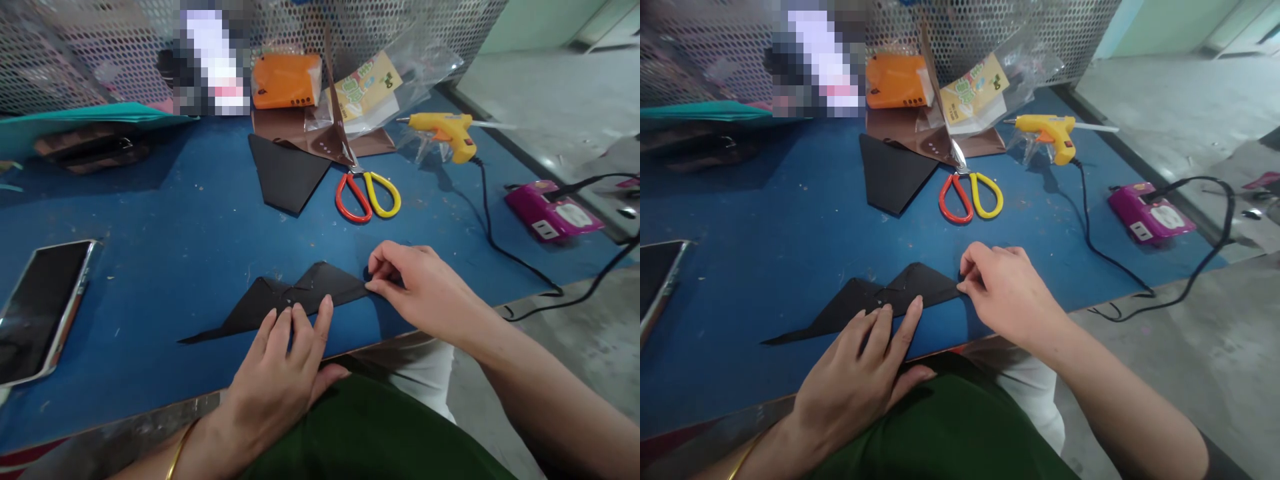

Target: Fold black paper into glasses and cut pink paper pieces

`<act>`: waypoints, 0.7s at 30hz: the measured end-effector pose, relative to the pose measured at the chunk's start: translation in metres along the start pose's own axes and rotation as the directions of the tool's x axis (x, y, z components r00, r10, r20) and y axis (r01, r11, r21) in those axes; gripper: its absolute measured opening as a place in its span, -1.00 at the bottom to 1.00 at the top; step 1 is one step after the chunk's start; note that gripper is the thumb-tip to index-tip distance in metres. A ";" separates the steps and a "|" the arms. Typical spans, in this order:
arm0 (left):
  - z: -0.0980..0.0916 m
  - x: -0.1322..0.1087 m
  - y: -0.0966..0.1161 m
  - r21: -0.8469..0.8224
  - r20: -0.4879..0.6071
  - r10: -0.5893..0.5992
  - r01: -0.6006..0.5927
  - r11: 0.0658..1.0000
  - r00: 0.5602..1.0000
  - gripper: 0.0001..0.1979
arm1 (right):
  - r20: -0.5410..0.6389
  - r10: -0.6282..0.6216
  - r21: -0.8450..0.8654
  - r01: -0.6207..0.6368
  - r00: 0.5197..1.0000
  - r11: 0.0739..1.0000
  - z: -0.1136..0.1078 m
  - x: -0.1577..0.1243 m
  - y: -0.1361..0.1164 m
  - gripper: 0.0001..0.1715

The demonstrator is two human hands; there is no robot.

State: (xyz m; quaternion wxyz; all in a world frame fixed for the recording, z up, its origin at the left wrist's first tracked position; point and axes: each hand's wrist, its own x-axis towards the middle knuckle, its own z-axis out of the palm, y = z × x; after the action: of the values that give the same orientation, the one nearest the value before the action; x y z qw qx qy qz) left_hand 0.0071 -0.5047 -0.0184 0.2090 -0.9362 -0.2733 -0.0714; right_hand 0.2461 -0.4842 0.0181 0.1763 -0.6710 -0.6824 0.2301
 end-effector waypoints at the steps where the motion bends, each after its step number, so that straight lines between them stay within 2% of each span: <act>1: 0.000 0.000 0.000 0.003 0.005 0.009 -0.009 1.000 1.000 -0.24 | -0.013 0.006 -0.021 -0.006 1.000 1.000 0.001 0.000 0.000 -0.77; 4: 0.000 0.001 0.002 0.022 0.039 -0.012 0.011 1.000 0.999 -0.24 | -0.063 0.012 -0.060 -0.016 0.998 0.998 0.004 0.000 0.002 -0.74; 8: -0.001 0.004 0.003 0.016 0.037 -0.030 0.029 0.999 0.999 -0.28 | -0.134 0.007 0.045 -0.001 0.991 0.999 0.009 -0.004 0.015 -0.75; 10: -0.002 0.006 0.002 0.011 0.014 -0.010 0.010 1.000 1.000 -0.28 | -0.249 0.008 0.090 0.015 0.968 0.996 0.012 -0.012 0.020 -0.78; 11: -0.002 0.007 0.002 0.014 0.007 -0.005 0.005 1.000 1.000 -0.27 | -0.341 -0.009 0.074 0.036 0.940 0.997 0.014 -0.017 0.020 -0.82; 13: -0.003 0.008 0.001 0.029 0.008 -0.006 0.005 1.000 1.000 -0.25 | -0.543 -0.114 -0.051 0.103 0.832 0.993 0.021 -0.029 0.015 -0.89; 14: -0.003 0.009 0.001 0.037 0.013 -0.010 0.009 0.999 1.000 -0.25 | -0.560 -0.217 -0.134 0.171 0.799 0.976 0.025 -0.035 0.011 -0.82; 15: -0.003 0.009 0.002 0.044 0.015 -0.009 0.009 0.999 1.000 -0.26 | -0.524 -0.329 -0.205 0.259 0.786 0.944 0.031 -0.040 0.006 -0.72; 17: -0.002 0.009 0.003 0.047 0.010 -0.006 0.005 0.999 1.000 -0.31 | -0.325 -0.535 -0.307 0.448 0.780 0.840 0.045 -0.049 -0.004 -0.61; 19: 0.000 0.009 0.005 0.040 -0.003 -0.005 0.005 0.999 1.000 -0.38 | -0.174 -0.609 -0.389 0.514 0.774 0.764 0.059 -0.055 -0.009 -0.49; 21: 0.001 0.006 0.006 0.025 -0.020 -0.010 0.011 1.000 1.000 -0.41 | -0.138 -0.597 -0.454 0.486 0.790 0.747 0.070 -0.057 -0.009 -0.41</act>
State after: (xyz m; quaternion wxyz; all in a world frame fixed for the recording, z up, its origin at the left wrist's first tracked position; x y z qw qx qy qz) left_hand 0.0156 -0.5059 -0.0203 0.2228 -0.9314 -0.2770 -0.0782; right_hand 0.2023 -0.5468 -0.0307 0.1897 -0.4878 -0.8493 -0.0694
